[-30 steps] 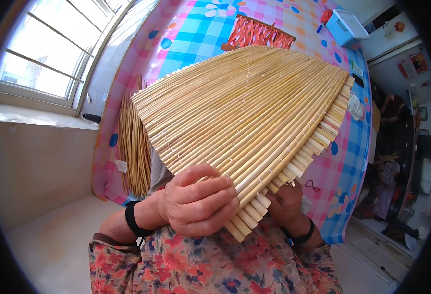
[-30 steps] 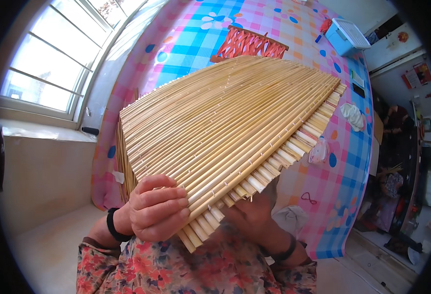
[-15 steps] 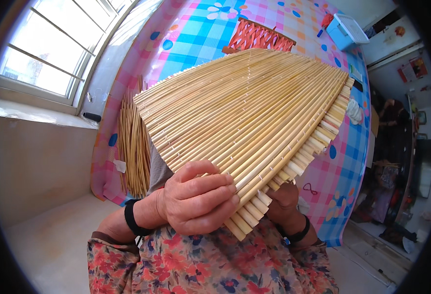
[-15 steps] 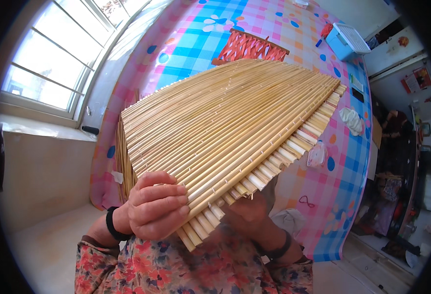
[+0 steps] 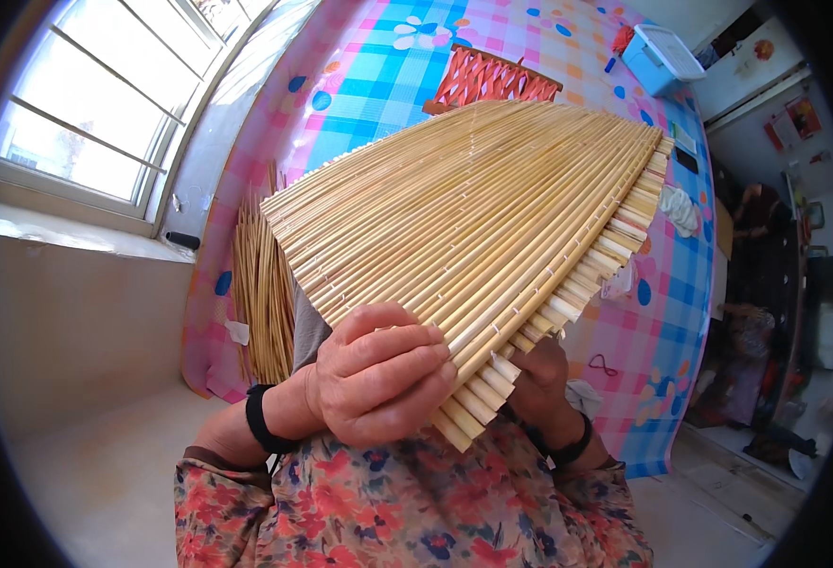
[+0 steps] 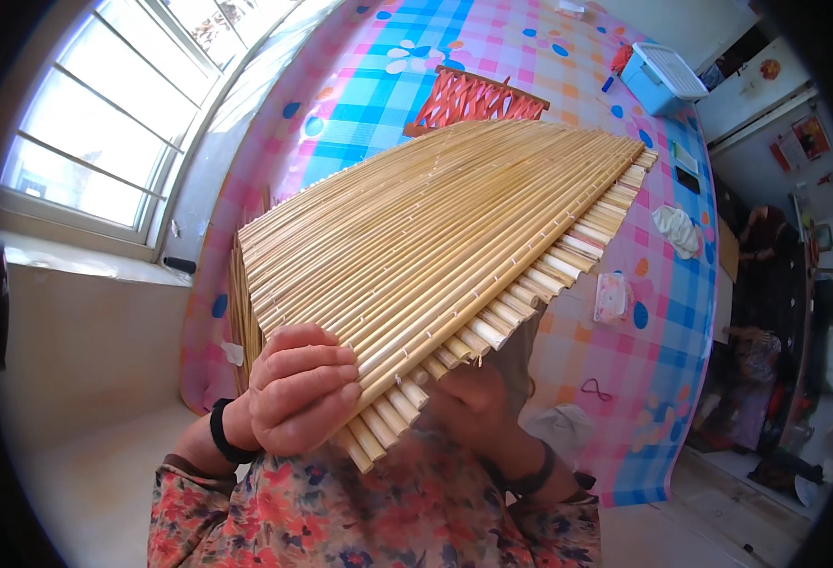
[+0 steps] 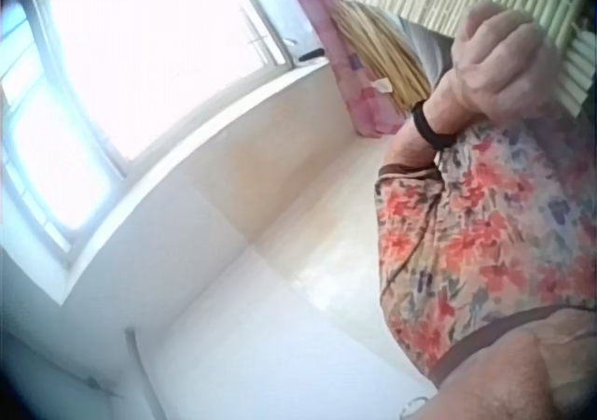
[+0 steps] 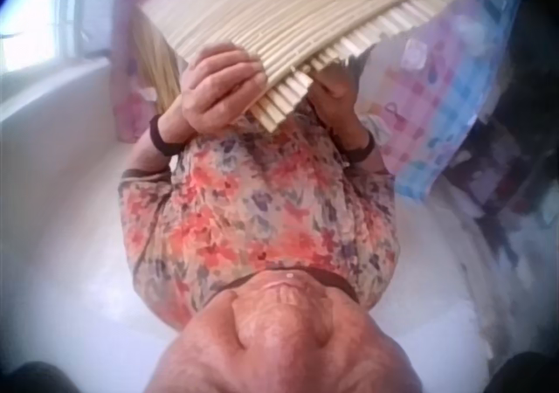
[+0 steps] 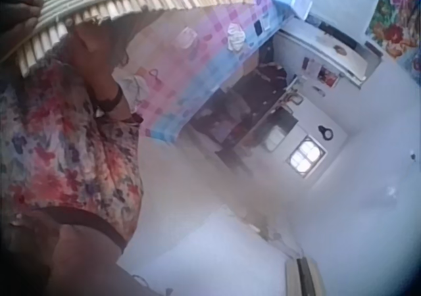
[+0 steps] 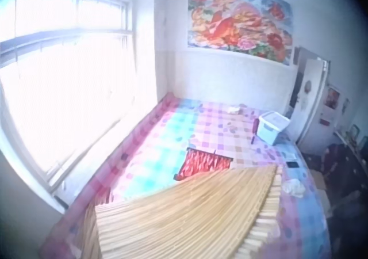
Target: The person weaves a bamboo mat by hand, threading a thin string through the ends of aligned bamboo strips. They repeatedly pull the string tight, adjust the alignment of the strips, and rotate the mat to continue binding the edges.
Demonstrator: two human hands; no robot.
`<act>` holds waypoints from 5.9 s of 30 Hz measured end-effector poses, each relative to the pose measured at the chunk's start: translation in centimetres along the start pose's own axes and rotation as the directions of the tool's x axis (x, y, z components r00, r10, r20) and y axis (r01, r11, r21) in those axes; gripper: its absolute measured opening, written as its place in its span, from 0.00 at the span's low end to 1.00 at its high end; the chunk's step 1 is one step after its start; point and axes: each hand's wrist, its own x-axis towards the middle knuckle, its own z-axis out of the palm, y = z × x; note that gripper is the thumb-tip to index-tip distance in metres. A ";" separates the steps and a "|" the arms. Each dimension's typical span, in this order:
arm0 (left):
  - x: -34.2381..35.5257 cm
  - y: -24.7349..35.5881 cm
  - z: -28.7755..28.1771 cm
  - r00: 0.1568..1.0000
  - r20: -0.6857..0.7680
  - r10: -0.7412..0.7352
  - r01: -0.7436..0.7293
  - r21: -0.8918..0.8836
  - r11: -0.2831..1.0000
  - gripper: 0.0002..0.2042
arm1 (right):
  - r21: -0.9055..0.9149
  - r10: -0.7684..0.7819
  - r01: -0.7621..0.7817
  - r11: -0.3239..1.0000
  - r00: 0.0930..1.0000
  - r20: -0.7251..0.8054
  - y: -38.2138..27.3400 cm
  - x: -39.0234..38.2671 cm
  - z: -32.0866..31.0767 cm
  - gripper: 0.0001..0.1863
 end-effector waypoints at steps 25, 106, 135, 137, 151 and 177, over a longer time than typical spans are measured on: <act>0.7 -0.2 -0.2 0.999 0.009 -0.033 0.033 -0.010 0.999 0.10 | -0.327 -0.426 0.407 0.853 0.905 0.016 -0.6 3.0 -1.6 0.15; -0.8 -0.5 -1.4 0.997 -0.069 -0.041 0.036 -0.067 0.997 0.07 | -0.081 -0.051 0.057 0.995 0.996 0.079 -1.6 0.9 -1.4 0.11; -1.0 -0.5 -1.4 0.998 -0.049 -0.036 0.031 -0.088 0.996 0.06 | 0.380 0.465 -0.465 0.800 0.880 0.098 -1.6 0.6 -0.1 0.16; -0.9 -0.6 -1.3 0.996 -0.082 -0.040 0.035 -0.063 0.997 0.06 | 0.458 0.536 -0.534 0.710 0.832 0.139 -1.8 0.6 -0.4 0.17; -0.8 -0.6 -1.4 0.998 -0.051 -0.025 0.023 -0.035 0.999 0.07 | -0.010 0.147 -0.147 0.989 0.989 0.012 -3.0 1.7 -0.3 0.07; 2.5 -3.0 -2.0 0.981 -0.143 -0.128 0.139 0.070 0.988 0.18 | 0.493 0.183 -0.108 0.863 0.977 -0.107 -7.1 7.3 -1.3 0.08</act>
